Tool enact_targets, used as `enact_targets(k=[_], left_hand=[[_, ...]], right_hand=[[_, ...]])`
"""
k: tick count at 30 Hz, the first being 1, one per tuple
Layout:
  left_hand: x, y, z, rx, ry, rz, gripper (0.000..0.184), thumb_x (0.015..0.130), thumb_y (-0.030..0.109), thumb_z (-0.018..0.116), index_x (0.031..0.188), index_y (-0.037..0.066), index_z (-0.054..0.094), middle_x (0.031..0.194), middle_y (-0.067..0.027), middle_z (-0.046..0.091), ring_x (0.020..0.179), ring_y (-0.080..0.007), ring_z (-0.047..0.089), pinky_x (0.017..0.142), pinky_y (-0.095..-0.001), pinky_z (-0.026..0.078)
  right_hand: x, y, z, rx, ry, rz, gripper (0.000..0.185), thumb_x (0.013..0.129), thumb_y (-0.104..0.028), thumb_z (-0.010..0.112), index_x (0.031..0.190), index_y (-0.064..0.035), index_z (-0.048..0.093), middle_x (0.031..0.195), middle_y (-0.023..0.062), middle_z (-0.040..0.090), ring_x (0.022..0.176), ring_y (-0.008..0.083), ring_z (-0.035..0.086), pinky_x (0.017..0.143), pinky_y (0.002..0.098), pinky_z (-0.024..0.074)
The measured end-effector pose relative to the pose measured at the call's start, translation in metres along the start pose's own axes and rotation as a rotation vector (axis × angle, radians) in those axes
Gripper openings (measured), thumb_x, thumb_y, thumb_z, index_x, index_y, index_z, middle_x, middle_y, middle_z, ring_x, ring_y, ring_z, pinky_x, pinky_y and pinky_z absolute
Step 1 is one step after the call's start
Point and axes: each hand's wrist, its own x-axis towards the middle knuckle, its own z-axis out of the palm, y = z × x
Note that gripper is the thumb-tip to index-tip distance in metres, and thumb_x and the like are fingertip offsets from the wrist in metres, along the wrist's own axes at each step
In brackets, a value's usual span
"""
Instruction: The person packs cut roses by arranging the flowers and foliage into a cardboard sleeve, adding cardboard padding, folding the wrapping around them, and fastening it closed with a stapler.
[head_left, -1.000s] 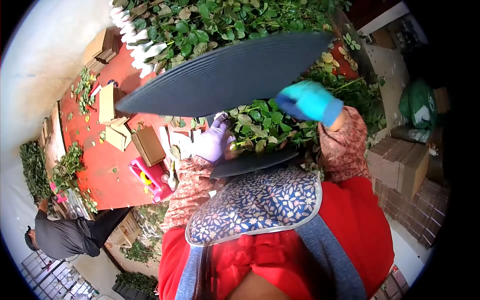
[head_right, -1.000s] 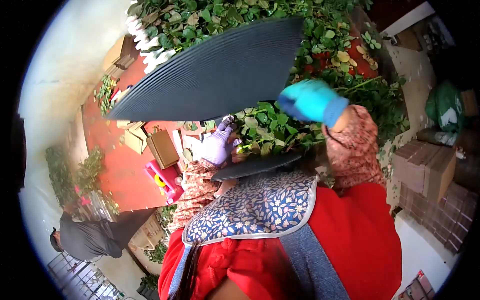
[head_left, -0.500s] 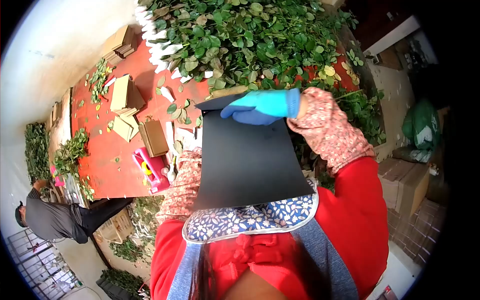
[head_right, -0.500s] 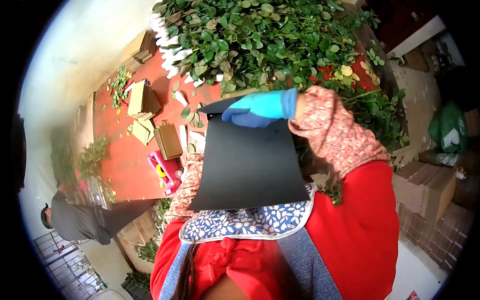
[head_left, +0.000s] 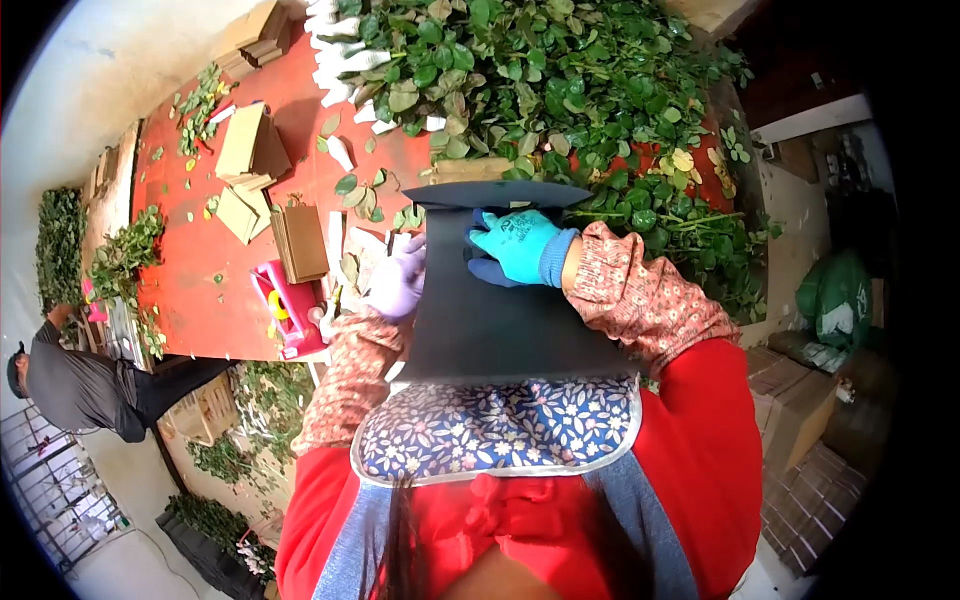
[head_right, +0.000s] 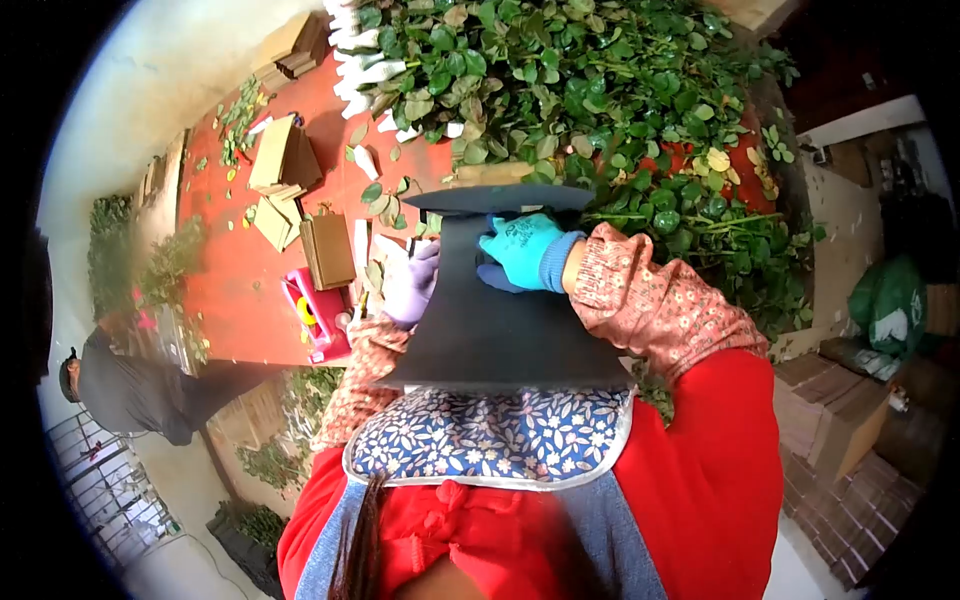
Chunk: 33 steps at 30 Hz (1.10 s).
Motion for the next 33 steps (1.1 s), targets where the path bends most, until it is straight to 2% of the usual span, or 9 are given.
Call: enact_targets(k=[4, 8, 13, 21, 24, 27, 30, 31, 33], left_hand=[[-0.025, 0.007, -0.047, -0.04, 0.134, -0.436, 0.03, 0.085, 0.01, 0.066, 0.114, 0.003, 0.062, 0.115, -0.0173, 0.064, 0.106, -0.036, 0.062, 0.09, -0.0421, 0.05], [-0.014, -0.018, -0.09, 0.743, 0.502, -0.45, 0.061, 0.074, 0.028, 0.081, 0.124, 0.003, 0.055, 0.116, -0.0194, 0.06, 0.099, -0.0349, 0.061, 0.086, -0.0426, 0.05], [0.018, -0.031, -0.121, 0.922, 0.161, -1.001, 0.077, 0.07, 0.033, 0.085, 0.132, 0.003, 0.048, 0.117, -0.0196, 0.06, 0.11, -0.0367, 0.06, 0.091, -0.0454, 0.05], [-0.021, -0.09, -0.15, 0.623, 0.397, -0.786, 0.038, 0.078, 0.017, 0.071, 0.116, 0.01, 0.067, 0.092, -0.0134, 0.07, 0.087, -0.0269, 0.069, 0.077, -0.0393, 0.053], [-0.021, -0.053, -0.155, -0.429, 0.56, -0.589, 0.03, 0.087, 0.014, 0.069, 0.114, 0.001, 0.066, 0.094, -0.0051, 0.069, 0.081, -0.014, 0.063, 0.076, -0.03, 0.052], [0.006, 0.053, -0.115, -0.813, 0.299, -0.529, 0.022, 0.09, 0.012, 0.067, 0.109, 0.002, 0.066, 0.09, -0.0006, 0.065, 0.082, -0.0112, 0.059, 0.073, -0.0274, 0.048], [0.016, 0.069, -0.038, -0.449, -0.197, -0.49, 0.027, 0.091, 0.023, 0.071, 0.108, 0.004, 0.063, 0.083, -0.0021, 0.059, 0.077, -0.0138, 0.053, 0.073, -0.0283, 0.046], [0.035, 0.103, -0.048, -0.759, -0.25, -0.72, 0.035, 0.09, 0.028, 0.071, 0.11, 0.001, 0.063, 0.086, -0.0092, 0.064, 0.08, -0.0178, 0.059, 0.076, -0.0318, 0.048], [0.019, 0.054, 0.019, -0.478, -0.051, -0.565, 0.032, 0.093, 0.027, 0.068, 0.109, 0.0, 0.064, 0.085, -0.0101, 0.067, 0.08, -0.0189, 0.063, 0.076, -0.0342, 0.05]], right_hand=[[-0.008, 0.0, 0.057, 0.081, 0.18, -0.04, 0.058, 0.088, -0.041, 0.06, 0.133, -0.0067, 0.052, 0.145, 0.0273, 0.042, 0.088, 0.0365, 0.066, 0.074, 0.0471, 0.0544], [-0.011, -0.007, 0.059, -0.036, 0.19, 0.028, 0.065, 0.086, -0.041, 0.063, 0.14, -0.0077, 0.046, 0.151, 0.0261, 0.033, 0.086, 0.033, 0.065, 0.066, 0.0451, 0.0545], [-0.013, -0.008, 0.054, -0.04, 0.175, 0.039, 0.066, 0.087, -0.041, 0.062, 0.142, -0.0087, 0.045, 0.154, 0.0243, 0.028, 0.091, 0.0328, 0.064, 0.075, 0.0452, 0.0543], [-0.011, -0.005, 0.061, 0.001, 0.263, 0.012, 0.062, 0.087, -0.043, 0.061, 0.137, -0.0092, 0.049, 0.148, 0.0262, 0.039, 0.089, 0.0336, 0.063, 0.076, 0.046, 0.053], [-0.013, -0.006, 0.059, 0.0, 0.237, 0.019, 0.066, 0.084, -0.037, 0.067, 0.139, -0.0064, 0.047, 0.154, 0.0237, 0.031, 0.095, 0.0332, 0.063, 0.075, 0.044, 0.0544], [-0.012, -0.003, 0.061, -0.005, 0.201, 0.036, 0.064, 0.087, -0.044, 0.06, 0.139, -0.0086, 0.049, 0.144, 0.0274, 0.044, 0.088, 0.0349, 0.062, 0.078, 0.0471, 0.0524], [-0.006, 0.014, 0.093, -0.033, 0.188, 0.004, 0.061, 0.078, -0.033, 0.064, 0.131, -0.0032, 0.054, 0.121, 0.0236, 0.056, 0.09, 0.0349, 0.062, 0.079, 0.0467, 0.0521], [-0.007, 0.016, 0.086, -0.019, 0.108, 0.01, 0.061, 0.074, -0.029, 0.066, 0.128, -0.0018, 0.056, 0.114, 0.0219, 0.058, 0.092, 0.0349, 0.061, 0.08, 0.046, 0.0521], [-0.017, 0.006, 0.065, 0.042, 0.251, -0.051, 0.058, 0.076, -0.026, 0.066, 0.129, -0.0045, 0.055, 0.118, 0.021, 0.055, 0.097, 0.0361, 0.06, 0.081, 0.0457, 0.0521]])
